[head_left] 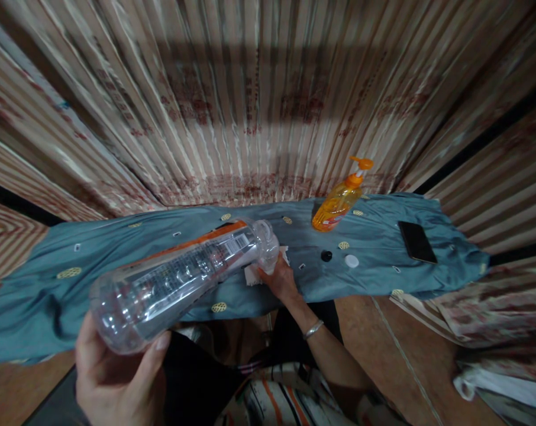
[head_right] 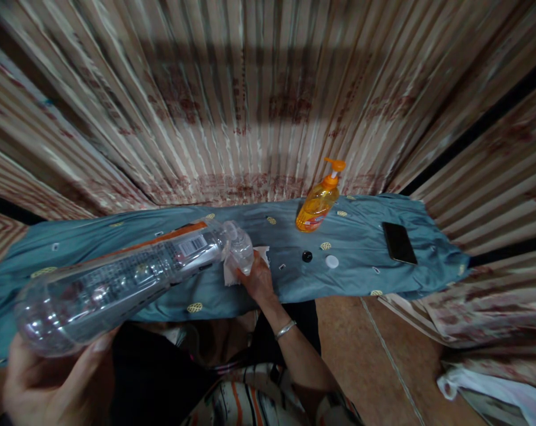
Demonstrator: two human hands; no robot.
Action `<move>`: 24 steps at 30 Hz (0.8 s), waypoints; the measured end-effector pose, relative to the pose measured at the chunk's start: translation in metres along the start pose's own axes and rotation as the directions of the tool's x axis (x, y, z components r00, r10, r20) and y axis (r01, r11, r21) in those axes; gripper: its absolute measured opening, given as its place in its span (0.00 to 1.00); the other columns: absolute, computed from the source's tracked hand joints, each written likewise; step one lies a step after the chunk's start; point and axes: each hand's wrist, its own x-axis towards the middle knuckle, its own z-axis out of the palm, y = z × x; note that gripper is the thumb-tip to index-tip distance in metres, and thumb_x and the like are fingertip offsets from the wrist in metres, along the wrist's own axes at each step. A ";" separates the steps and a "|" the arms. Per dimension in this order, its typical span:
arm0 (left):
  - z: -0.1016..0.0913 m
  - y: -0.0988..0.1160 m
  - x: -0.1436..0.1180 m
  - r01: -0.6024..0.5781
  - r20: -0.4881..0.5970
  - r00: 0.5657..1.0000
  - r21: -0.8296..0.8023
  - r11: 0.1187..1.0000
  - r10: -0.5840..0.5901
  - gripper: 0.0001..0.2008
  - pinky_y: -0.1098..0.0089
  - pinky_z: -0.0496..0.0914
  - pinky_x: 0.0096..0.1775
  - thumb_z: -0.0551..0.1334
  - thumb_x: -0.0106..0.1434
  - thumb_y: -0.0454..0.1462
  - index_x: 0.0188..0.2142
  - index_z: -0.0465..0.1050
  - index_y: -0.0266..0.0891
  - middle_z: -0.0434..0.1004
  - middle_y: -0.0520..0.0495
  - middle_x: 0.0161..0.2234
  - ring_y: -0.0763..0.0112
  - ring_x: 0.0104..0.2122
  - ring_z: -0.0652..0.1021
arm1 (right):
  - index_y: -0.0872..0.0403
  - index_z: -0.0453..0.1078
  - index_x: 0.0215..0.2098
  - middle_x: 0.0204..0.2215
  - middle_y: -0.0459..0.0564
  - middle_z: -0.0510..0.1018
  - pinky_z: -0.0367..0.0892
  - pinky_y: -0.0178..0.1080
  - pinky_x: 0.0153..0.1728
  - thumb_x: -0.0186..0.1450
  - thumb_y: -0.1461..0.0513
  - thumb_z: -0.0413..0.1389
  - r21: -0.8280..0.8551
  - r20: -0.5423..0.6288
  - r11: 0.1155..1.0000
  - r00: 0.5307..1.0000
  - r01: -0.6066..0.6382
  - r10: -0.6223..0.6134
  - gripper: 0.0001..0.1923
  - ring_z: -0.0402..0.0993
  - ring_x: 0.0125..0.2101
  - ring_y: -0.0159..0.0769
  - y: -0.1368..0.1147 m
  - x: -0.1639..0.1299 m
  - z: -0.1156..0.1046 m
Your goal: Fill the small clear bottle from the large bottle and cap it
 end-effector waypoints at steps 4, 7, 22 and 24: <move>0.002 0.002 -0.001 0.025 -0.001 1.000 -0.003 1.000 -0.025 0.53 0.47 0.73 0.74 0.89 0.35 0.42 0.65 0.86 0.52 0.90 0.48 0.60 0.44 0.68 0.83 | 0.51 0.74 0.64 0.52 0.60 0.93 0.89 0.56 0.55 0.65 0.57 0.75 0.031 0.011 0.998 0.999 -0.049 0.049 0.31 0.93 0.53 0.58 0.002 0.000 0.002; 0.002 0.003 -0.003 0.052 -0.010 0.999 0.008 0.999 -0.052 0.55 0.43 0.70 0.76 0.89 0.36 0.42 0.67 0.85 0.53 0.88 0.46 0.65 0.39 0.71 0.81 | 0.52 0.74 0.64 0.54 0.62 0.92 0.89 0.56 0.57 0.66 0.57 0.75 0.043 0.015 0.998 0.999 -0.053 0.052 0.32 0.93 0.54 0.59 0.001 0.000 0.002; -0.003 -0.008 0.001 -0.025 -0.035 0.999 0.013 1.000 0.025 0.56 0.57 0.78 0.68 0.90 0.33 0.42 0.66 0.86 0.48 0.91 0.44 0.61 0.47 0.65 0.86 | 0.53 0.74 0.66 0.56 0.63 0.92 0.89 0.56 0.56 0.66 0.54 0.76 0.064 0.022 0.997 0.999 -0.033 0.031 0.34 0.92 0.55 0.59 0.009 -0.001 0.005; -0.004 -0.010 0.001 -0.101 -0.010 0.995 0.053 0.994 0.101 0.55 0.57 0.80 0.67 0.89 0.36 0.43 0.68 0.85 0.48 0.91 0.44 0.61 0.48 0.64 0.88 | 0.54 0.75 0.66 0.55 0.62 0.92 0.88 0.56 0.57 0.67 0.55 0.75 0.066 0.019 0.998 1.000 -0.019 0.018 0.33 0.92 0.55 0.58 0.010 -0.001 0.006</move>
